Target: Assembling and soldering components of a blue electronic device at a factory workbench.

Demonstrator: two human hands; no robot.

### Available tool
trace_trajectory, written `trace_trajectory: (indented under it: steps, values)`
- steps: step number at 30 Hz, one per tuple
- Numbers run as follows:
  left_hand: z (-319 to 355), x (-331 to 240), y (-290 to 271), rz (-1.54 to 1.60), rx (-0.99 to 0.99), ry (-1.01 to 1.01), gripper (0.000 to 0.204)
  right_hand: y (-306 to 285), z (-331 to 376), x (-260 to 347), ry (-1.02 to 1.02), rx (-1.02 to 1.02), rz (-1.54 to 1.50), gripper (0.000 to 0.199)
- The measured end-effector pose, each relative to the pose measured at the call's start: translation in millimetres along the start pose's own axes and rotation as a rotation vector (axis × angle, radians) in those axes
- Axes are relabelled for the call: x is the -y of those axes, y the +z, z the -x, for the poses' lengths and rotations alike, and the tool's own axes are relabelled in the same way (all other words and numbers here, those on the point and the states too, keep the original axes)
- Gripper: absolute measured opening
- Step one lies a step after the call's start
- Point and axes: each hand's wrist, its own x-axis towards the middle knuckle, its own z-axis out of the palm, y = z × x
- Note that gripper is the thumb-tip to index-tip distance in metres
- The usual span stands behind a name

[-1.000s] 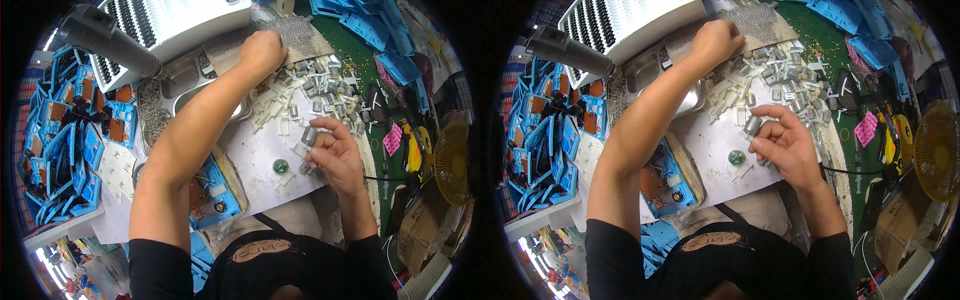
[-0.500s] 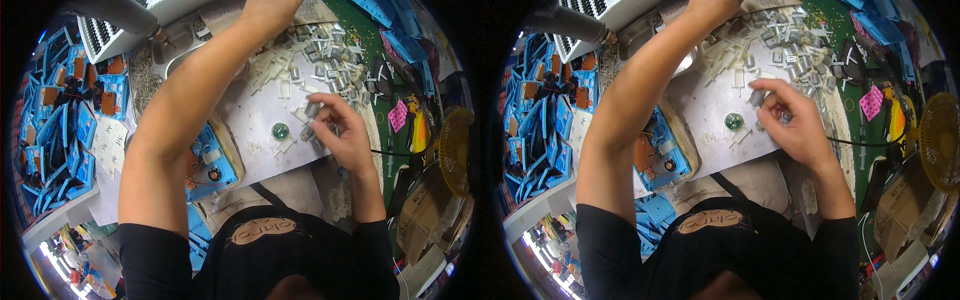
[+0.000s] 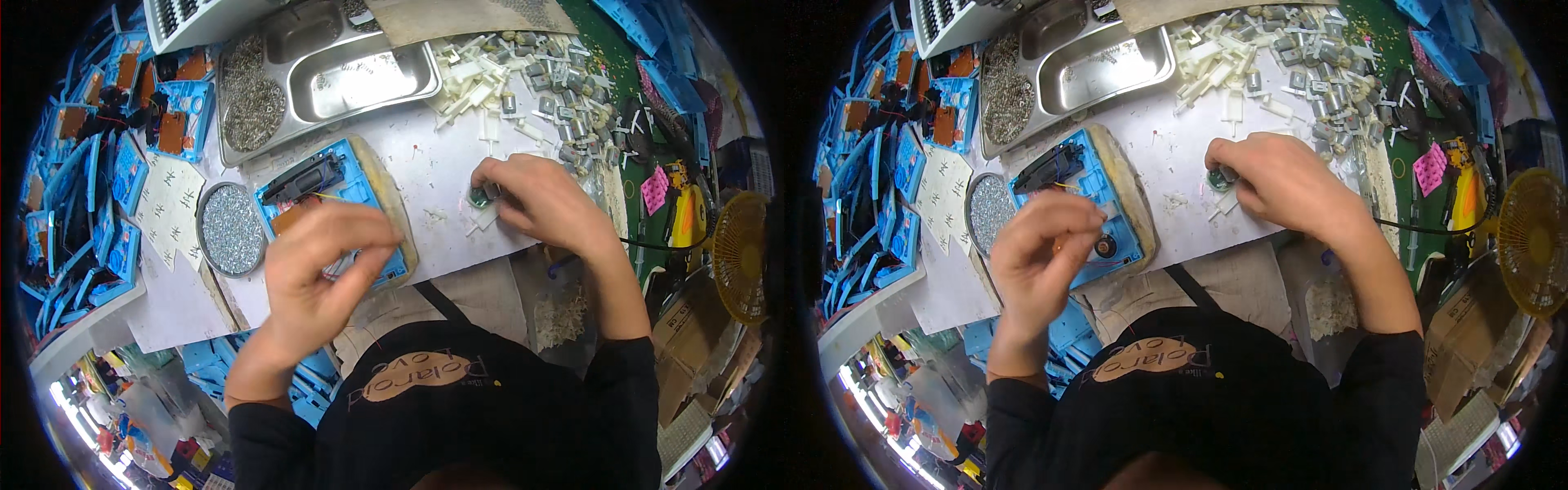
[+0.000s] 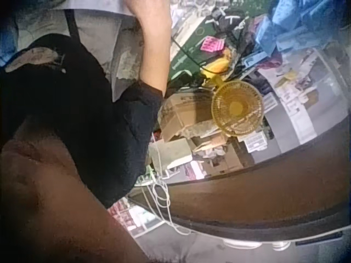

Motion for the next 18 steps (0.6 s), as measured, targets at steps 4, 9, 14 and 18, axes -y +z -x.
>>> trace_trajectory:
  steps: [4,9,14,18]
  values:
    - [31,3,13,0.094,-0.087,-0.08,0.018,6,-3,1,-0.045,-0.019,0.095,0.041]
    - [53,11,29,0.213,-0.198,-0.246,0.024,-18,-5,23,0.21,0.0,-0.572,0.038]
    - [55,17,40,0.239,-0.236,-0.265,0.036,14,-10,75,0.321,0.113,-1.285,0.047]
    - [56,20,38,0.261,-0.225,-0.262,0.039,36,-22,79,0.257,0.145,-1.458,0.048]
